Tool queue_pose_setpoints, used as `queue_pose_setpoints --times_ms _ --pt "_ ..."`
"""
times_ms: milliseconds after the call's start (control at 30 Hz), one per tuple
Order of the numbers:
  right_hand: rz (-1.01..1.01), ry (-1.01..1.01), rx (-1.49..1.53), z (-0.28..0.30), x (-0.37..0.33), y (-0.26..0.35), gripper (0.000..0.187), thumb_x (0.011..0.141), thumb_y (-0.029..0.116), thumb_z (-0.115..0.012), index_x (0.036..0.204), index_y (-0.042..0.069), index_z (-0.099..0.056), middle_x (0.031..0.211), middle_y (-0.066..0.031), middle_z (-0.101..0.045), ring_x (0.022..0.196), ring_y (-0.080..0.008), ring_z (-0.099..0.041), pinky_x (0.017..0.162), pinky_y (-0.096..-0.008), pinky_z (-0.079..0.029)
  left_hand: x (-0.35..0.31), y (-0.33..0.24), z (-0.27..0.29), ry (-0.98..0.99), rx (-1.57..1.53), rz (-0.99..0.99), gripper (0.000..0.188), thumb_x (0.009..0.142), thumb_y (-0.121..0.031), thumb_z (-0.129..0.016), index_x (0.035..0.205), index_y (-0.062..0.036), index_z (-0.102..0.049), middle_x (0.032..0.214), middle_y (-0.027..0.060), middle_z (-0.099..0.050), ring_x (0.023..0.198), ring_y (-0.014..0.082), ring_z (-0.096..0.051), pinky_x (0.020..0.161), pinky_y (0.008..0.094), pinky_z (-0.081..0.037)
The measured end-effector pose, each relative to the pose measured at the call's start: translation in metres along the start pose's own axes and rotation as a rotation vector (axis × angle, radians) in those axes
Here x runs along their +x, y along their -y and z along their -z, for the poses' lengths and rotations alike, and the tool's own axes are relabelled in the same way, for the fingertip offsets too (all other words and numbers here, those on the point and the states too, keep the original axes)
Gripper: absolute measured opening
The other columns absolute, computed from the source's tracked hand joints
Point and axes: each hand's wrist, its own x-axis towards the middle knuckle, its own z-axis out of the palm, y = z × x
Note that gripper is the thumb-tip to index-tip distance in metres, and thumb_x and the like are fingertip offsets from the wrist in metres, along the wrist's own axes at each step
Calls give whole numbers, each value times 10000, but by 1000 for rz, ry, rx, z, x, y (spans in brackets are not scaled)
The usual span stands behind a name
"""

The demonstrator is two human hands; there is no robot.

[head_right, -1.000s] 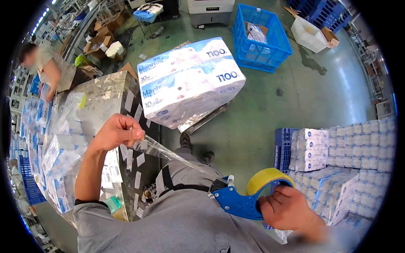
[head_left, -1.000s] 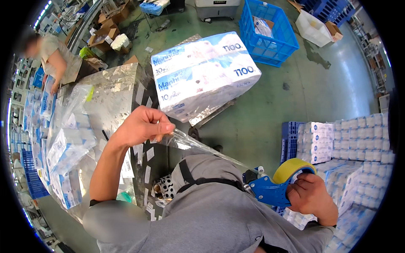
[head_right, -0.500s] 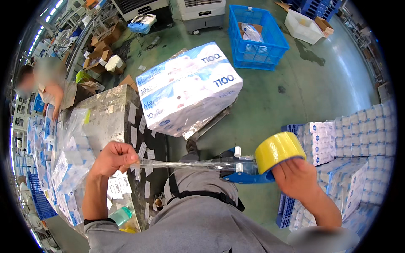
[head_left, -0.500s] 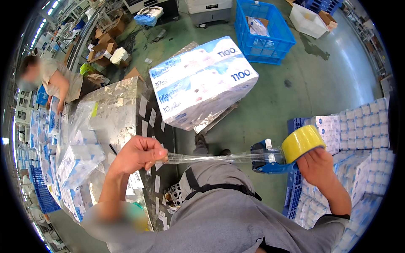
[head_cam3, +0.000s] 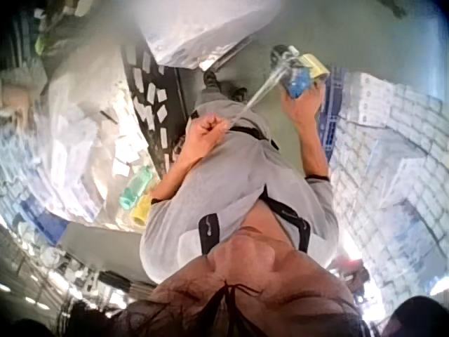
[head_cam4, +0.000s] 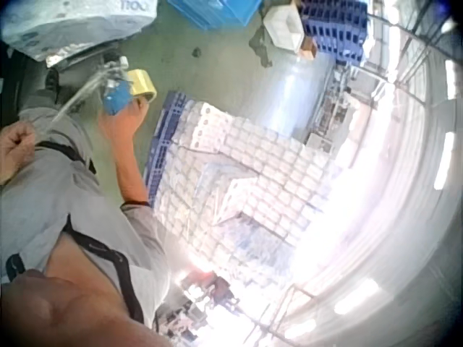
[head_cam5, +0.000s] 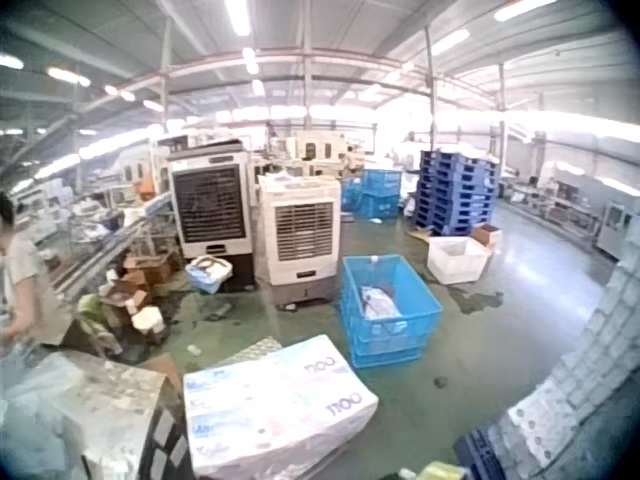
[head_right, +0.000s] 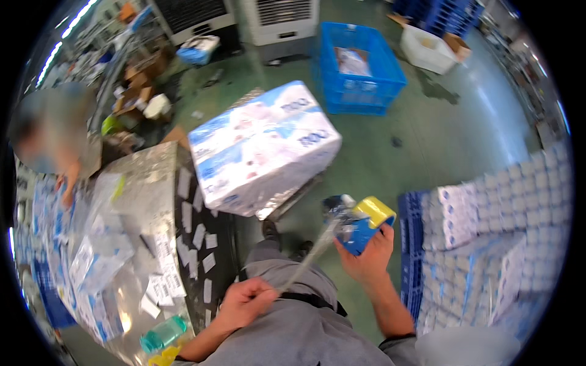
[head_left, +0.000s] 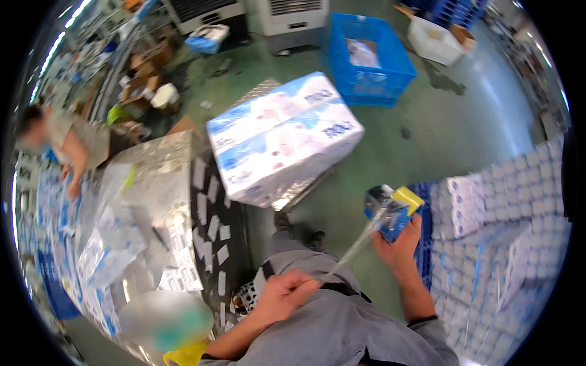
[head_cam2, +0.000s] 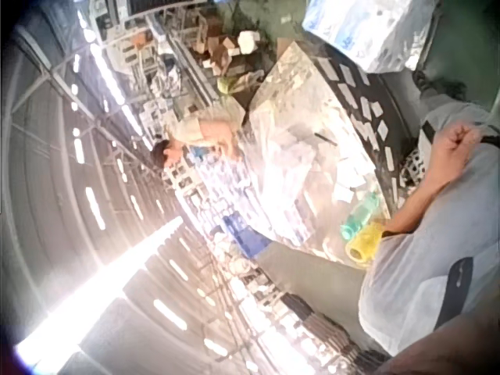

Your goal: The person wraps stacks of white tissue paper packs in clear plastic bags and seals them using a handheld tape dispenser. The sealed packages are then placed into a blue plastic crate.

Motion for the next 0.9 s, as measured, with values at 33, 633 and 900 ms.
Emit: queue_pose_setpoints --times_ms 33,633,900 --pt "-177 -56 152 -8 -1 19 324 732 234 -776 976 59 -654 976 -114 -681 881 -302 -653 830 -413 -470 5 -3 -6 -64 97 -135 108 941 -133 -643 915 -28 -638 682 -9 -594 593 46 -510 535 218 -401" --pt "-802 -509 1395 -10 48 -86 261 969 279 -593 968 25 -536 821 -46 -541 684 -158 -508 670 -296 -431 41 29 144 -792 594 10 306 853 -349 -721 831 -49 -665 706 99 -684 606 172 -643 574 324 -498" --pt "-1269 -381 1366 -92 -13 -27 272 955 287 -608 922 23 -554 748 -67 -547 680 -157 -542 636 -306 -452 100 24 373 -781 899 157 353 806 -410 -728 745 -70 -657 659 82 -651 610 220 -616 573 360 -466"
